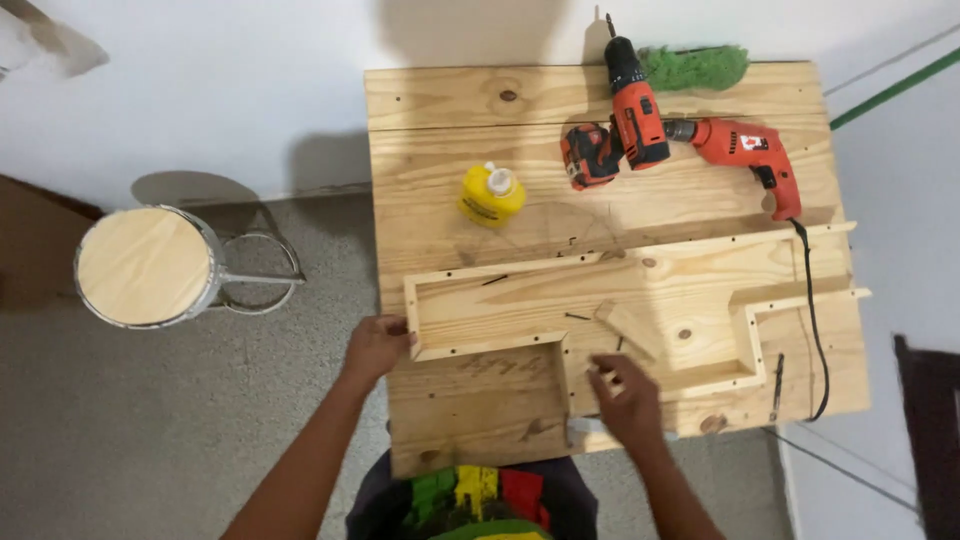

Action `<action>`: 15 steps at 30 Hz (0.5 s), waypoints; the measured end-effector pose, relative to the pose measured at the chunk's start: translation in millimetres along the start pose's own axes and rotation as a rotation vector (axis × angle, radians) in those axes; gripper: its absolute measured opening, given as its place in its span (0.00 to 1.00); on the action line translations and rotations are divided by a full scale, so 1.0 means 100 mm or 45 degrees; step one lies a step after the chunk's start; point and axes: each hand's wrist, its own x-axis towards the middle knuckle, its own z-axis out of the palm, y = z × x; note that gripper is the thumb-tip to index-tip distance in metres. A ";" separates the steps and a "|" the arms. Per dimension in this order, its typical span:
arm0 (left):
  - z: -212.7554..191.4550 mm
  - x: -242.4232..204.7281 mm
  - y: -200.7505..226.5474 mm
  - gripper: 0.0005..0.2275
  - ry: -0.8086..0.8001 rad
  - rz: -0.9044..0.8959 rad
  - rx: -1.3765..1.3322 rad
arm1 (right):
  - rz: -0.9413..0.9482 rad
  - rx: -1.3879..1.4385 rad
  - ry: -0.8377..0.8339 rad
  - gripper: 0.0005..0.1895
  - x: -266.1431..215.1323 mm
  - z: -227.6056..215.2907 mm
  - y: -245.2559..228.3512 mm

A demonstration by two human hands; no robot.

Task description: The person assembles a wooden frame by aligning small wooden pieces, applying wood glue, and securing them with screws. They use a cordless drill to drive screws into pre-drilled holes and adjust the frame on the workbench.

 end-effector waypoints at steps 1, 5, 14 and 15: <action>0.06 0.03 -0.05 0.20 0.014 -0.012 -0.006 | -0.008 0.000 -0.018 0.14 0.25 -0.21 0.25; 0.12 0.08 0.12 0.21 0.140 -0.054 0.212 | -0.184 0.282 -0.033 0.15 1.41 -0.36 1.02; 0.41 0.10 0.35 0.20 0.424 -0.014 -0.091 | -0.207 0.563 -0.479 0.18 3.50 0.04 1.99; 0.42 0.06 0.41 0.19 0.424 0.015 -0.073 | -0.227 0.567 -0.531 0.18 3.77 0.04 1.98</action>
